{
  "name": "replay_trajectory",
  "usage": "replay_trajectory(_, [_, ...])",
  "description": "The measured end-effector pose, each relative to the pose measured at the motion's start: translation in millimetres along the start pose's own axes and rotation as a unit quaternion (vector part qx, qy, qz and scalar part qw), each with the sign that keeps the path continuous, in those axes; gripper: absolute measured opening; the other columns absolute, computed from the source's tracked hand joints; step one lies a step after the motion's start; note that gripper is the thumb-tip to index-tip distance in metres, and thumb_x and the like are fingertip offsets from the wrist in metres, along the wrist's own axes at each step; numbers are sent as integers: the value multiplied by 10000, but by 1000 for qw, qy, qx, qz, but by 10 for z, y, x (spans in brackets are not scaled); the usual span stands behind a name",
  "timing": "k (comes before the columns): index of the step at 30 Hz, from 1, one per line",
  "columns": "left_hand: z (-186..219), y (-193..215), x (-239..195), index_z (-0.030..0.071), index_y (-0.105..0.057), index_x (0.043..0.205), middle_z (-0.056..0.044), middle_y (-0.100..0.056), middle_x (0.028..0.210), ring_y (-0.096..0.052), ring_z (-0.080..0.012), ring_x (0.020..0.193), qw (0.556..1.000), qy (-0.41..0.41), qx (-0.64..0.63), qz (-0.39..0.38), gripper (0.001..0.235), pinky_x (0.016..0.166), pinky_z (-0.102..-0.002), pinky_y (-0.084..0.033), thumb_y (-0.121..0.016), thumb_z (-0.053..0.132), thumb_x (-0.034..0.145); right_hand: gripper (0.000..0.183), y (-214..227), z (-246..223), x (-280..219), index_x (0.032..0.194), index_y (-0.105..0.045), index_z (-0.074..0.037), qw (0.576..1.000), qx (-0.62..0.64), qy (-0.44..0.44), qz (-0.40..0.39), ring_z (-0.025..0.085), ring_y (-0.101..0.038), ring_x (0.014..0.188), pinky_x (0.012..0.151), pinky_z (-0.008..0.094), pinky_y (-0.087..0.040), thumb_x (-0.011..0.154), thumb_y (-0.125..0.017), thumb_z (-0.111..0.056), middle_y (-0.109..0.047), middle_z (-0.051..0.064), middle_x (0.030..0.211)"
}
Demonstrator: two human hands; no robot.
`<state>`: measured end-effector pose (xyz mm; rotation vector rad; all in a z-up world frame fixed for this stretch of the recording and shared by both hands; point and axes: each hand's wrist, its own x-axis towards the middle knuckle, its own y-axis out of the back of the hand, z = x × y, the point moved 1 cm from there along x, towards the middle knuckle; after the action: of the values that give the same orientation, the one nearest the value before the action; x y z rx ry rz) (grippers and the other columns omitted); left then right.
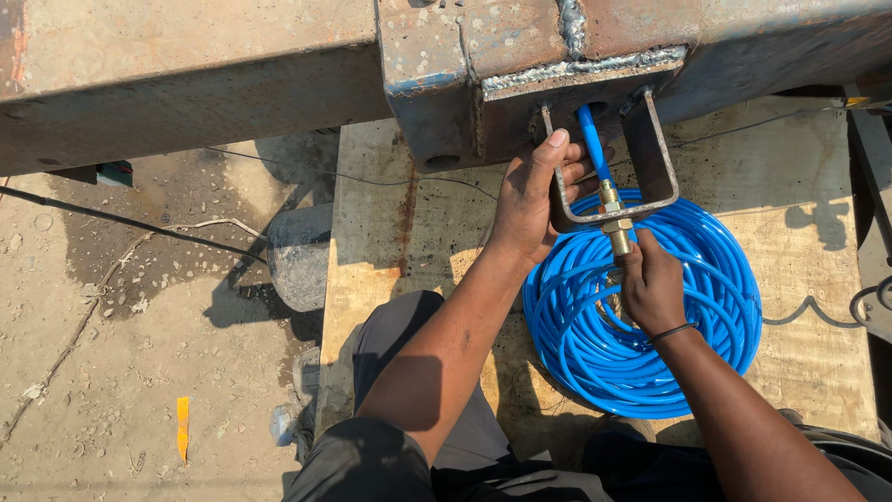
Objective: The person connects a blue hose to a metal fitting on a large metal structure. They repeatedly tighten the brass connector by hand to secure the hose in place.
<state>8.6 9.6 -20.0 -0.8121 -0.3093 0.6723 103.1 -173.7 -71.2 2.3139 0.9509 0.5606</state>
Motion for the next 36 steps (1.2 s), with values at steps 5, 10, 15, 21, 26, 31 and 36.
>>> replay_trajectory(5, [73,-52,-15,-61,-574,1038,-110,-604,917,-642,-173,904,999,9,-36,-6,535,880,-388,-620,-700,459,1019,277,43,-280,16,962,-558,9,992,-85,-22,87,415,-587,606,555,482,-419,1133,-558,-208,-575,213,681])
replay_trajectory(10, [102,-115,-45,-75,-608,1135,-212,-700,1099,-731,-264,1041,1000,17,-18,-17,630,882,-424,-633,-661,521,939,211,139,-628,71,983,-639,6,993,-107,25,39,385,-639,626,555,465,-463,1043,-634,-196,-628,205,708])
replay_trajectory(15, [139,-137,-109,-87,-677,1083,-210,-712,948,-740,-236,881,999,19,29,-18,661,808,-386,-651,-623,563,972,290,35,-534,200,974,-679,0,996,-76,-10,-50,298,-648,595,552,433,-481,966,-727,-286,-678,168,737])
replay_trajectory(21, [34,-84,-54,-65,-706,1003,-194,-680,848,-698,-209,760,998,-19,54,1,638,704,-353,-621,-617,567,1025,262,-81,107,-1,1132,-667,-38,979,50,-110,-165,249,-607,626,606,405,-473,989,-657,-257,-649,191,771])
replay_trajectory(26, [85,-138,-42,-65,-659,1087,-179,-712,986,-733,-212,909,1000,0,20,3,622,755,-373,-644,-617,545,975,190,31,174,-124,1047,-617,1,993,-74,70,-68,372,-668,736,631,424,-485,1041,-598,-188,-679,197,816])
replay_trajectory(31, [85,-146,-61,-80,-631,1099,-216,-702,1033,-737,-241,934,1000,16,-6,-7,620,744,-387,-642,-626,530,990,197,107,-152,-84,1044,-568,30,998,-68,4,7,409,-641,646,562,467,-456,1077,-570,-164,-621,217,712])
replay_trajectory(36, [78,-121,-44,-8,-589,991,-203,-681,981,-737,-243,902,1000,4,-20,-5,504,772,-384,-657,-667,490,981,214,138,-643,45,1005,-573,25,998,-45,-33,10,351,-649,567,504,451,-449,1048,-582,-185,-626,198,656])
